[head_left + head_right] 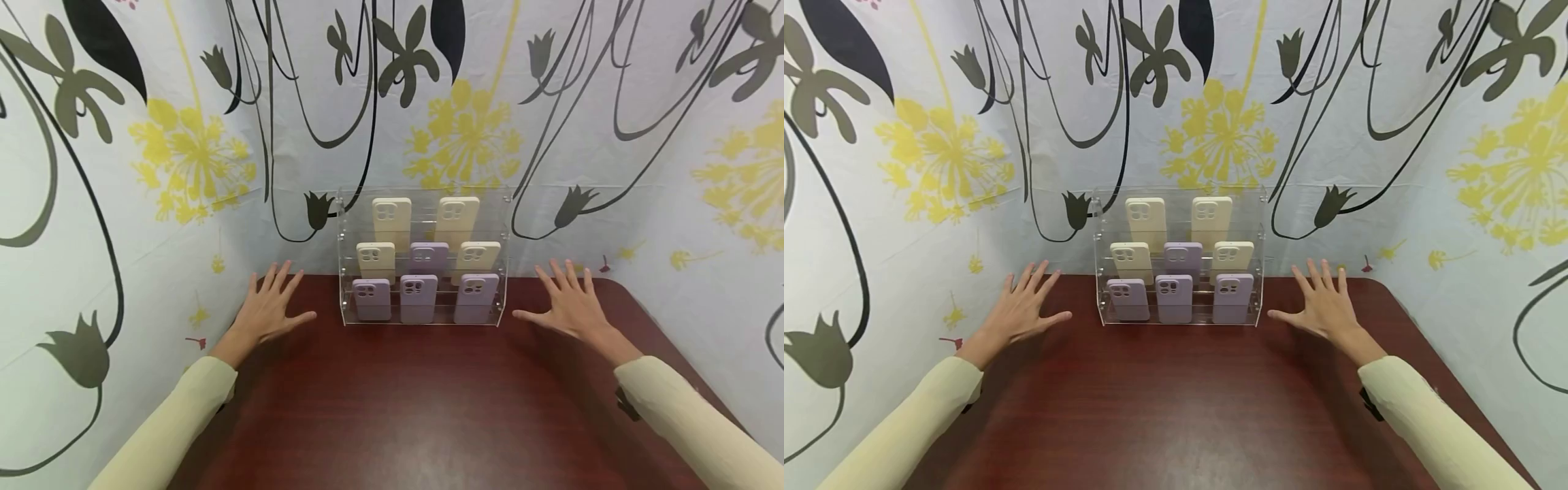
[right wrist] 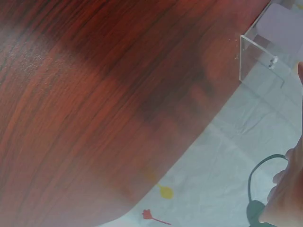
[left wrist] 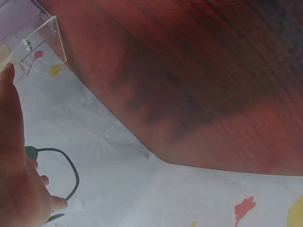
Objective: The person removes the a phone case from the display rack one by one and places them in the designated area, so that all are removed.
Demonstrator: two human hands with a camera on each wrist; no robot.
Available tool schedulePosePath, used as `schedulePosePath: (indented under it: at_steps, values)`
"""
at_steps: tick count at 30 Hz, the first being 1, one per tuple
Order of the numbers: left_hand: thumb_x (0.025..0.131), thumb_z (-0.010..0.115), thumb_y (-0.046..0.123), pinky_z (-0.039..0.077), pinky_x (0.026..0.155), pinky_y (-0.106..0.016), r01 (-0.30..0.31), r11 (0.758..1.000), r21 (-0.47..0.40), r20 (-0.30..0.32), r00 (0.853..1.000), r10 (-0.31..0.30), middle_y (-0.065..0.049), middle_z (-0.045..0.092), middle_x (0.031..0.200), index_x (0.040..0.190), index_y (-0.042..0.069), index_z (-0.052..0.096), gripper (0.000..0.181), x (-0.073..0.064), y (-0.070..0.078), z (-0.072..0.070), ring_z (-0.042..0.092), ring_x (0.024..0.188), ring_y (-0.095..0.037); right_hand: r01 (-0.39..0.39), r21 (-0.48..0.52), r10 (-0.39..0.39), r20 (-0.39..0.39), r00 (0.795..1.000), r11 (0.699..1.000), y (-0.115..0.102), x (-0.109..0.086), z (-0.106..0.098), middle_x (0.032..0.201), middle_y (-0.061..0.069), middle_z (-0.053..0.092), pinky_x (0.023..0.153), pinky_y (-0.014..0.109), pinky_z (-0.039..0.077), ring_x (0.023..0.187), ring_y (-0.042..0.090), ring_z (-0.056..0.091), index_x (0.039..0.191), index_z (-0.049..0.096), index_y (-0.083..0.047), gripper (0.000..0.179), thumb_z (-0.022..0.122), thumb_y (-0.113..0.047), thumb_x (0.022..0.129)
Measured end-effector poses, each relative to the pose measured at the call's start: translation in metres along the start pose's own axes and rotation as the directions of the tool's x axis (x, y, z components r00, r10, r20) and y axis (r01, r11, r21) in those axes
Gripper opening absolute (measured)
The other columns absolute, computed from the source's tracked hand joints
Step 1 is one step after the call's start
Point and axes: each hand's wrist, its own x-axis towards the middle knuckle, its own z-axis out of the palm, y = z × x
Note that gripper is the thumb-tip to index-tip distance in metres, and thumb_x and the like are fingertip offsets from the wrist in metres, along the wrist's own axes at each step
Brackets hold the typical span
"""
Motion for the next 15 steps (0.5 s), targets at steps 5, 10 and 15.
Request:
schedulePosePath:
  at_steps: [5, 10, 15]
  values:
    - [0.088, 0.061, 0.077, 0.015, 0.121, -0.076, 0.004, 1.000, -0.008, 0.001, 1.000, -0.004, -0.020, 0.019, 0.171, 0.165, 0.014, 0.029, 0.104, 0.005, 0.001, -0.002, 0.020, 0.155, -0.046, 0.021, -0.007, -0.021, -0.009, 1.000, 1.000, -0.007, 0.001, -0.003, 0.165, 0.032, 0.024, 0.123, 0.075, 0.003, 0.153, 0.055, 0.011, 0.161, 0.034, -0.003, 0.119, 0.072, -0.078, 0.077]
    - [0.089, 0.061, 0.076, 0.015, 0.121, -0.077, 0.004, 1.000, -0.012, 0.011, 1.000, -0.004, -0.021, 0.018, 0.171, 0.166, 0.014, 0.026, 0.105, 0.011, 0.004, -0.005, 0.019, 0.155, -0.046, 0.049, -0.007, -0.049, -0.025, 0.998, 0.999, -0.016, 0.001, -0.007, 0.164, 0.032, 0.025, 0.124, 0.073, -0.001, 0.153, 0.055, 0.014, 0.160, 0.035, -0.003, 0.117, 0.074, -0.076, 0.077]
    - [0.091, 0.059, 0.076, 0.016, 0.120, -0.077, 0.006, 1.000, -0.025, 0.013, 1.000, -0.005, -0.020, 0.017, 0.171, 0.167, 0.014, 0.024, 0.104, 0.019, 0.007, -0.008, 0.018, 0.155, -0.045, 0.069, -0.005, -0.069, -0.039, 0.997, 0.998, -0.025, 0.001, -0.010, 0.165, 0.032, 0.026, 0.125, 0.071, -0.003, 0.153, 0.055, 0.015, 0.160, 0.036, -0.003, 0.115, 0.076, -0.072, 0.078]
